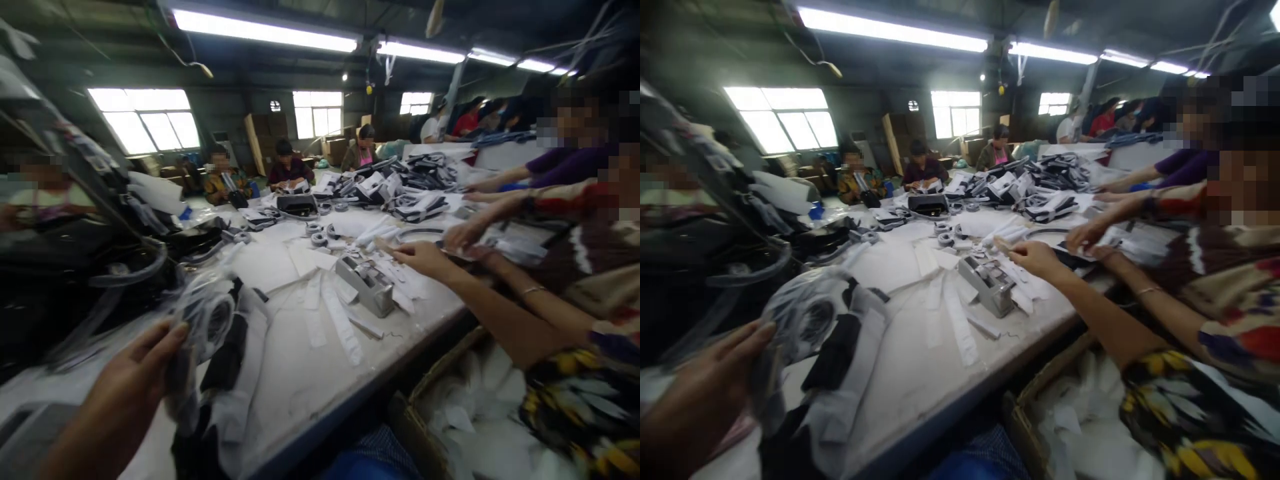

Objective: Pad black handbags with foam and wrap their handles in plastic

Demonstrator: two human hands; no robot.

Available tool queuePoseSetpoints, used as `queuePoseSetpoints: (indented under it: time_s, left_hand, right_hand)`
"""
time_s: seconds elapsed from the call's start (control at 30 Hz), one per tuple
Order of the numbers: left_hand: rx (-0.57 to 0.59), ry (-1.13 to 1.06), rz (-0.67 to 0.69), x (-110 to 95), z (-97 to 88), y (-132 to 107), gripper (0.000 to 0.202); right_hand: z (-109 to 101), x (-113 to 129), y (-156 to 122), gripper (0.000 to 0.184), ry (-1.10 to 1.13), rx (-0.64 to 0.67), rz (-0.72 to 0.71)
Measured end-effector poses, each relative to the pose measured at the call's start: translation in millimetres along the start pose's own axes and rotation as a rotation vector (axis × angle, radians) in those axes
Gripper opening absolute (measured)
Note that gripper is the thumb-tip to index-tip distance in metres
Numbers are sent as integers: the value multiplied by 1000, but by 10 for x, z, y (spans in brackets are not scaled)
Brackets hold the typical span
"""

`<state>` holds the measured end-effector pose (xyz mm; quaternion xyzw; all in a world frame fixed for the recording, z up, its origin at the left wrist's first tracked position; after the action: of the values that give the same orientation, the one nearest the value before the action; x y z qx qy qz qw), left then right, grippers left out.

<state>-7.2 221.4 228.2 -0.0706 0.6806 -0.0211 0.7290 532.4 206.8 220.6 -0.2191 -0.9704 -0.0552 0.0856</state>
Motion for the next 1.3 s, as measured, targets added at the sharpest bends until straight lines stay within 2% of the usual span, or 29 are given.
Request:
queuePoseSetpoints:
  time_s: [0.07, 0.17, 0.27, 0.33, 0.43, 0.53, 0.67, 0.8, 0.87, 0.93, 1.03, 1.1, 1.17, 1.3]
  left_hand:
    - [85, -92, 17, -20, 95, -27, 58]
    - [147, -165, 69, -70, 208, -72, 45]
    - [158, -173, 93, -91, 261, -104, 33]
    - [165, -167, 102, -93, 274, -107, 32]
    - [175, -160, 118, -91, 278, -89, 34]
    - [162, -162, 134, -88, 269, -65, 33]
    - [168, -151, 113, -49, 274, -29, 36]
    - [178, -163, 94, -12, 263, 16, 39]
    - [179, -172, 89, -11, 264, 24, 39]
    - [180, -183, 77, -16, 276, 19, 41]
    - [194, -186, 53, -16, 307, 5, 45]
    - [208, -175, 55, -16, 309, -3, 46]
    - [222, -160, 84, -28, 290, -7, 45]
    - [237, -100, 158, -56, 237, -21, 49]
  right_hand:
    - [4, 478, -261, 39, 318, 56, -212]
    - [134, 1244, -777, 42, 699, 268, -490]
    - [348, 1811, -1101, 39, 760, 420, -594]
    - [485, 2006, -1049, 36, 681, 386, -579]
    - [694, 2073, -723, 32, 304, 229, -520]
    - [917, 2033, -411, 20, 65, 229, -494]
    - [1023, 1859, -131, 9, 10, 319, -454]
    - [883, 1693, -6, 11, 95, 392, -416]
    - [723, 1716, -53, 21, 189, 350, -429]
    - [588, 1856, -238, 30, 349, 332, -497]
    - [490, 2230, -752, 37, 759, 481, -694]
    - [464, 2438, -1074, 37, 970, 589, -774]
    - [485, 2559, -1242, 34, 1004, 593, -760]
    - [551, 2745, -1309, 24, 943, 522, -729]
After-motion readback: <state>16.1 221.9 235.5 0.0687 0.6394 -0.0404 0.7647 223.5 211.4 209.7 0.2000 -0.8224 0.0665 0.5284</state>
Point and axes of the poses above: each hand's wrist, its own y-axis towards the middle knuckle, its own z-axis out of the palm, x = y × z, the point moved 9 cm from there along y, towards the middle knuckle, and after that the axes turned 9 degrees about -y, right-handed, at the moved point
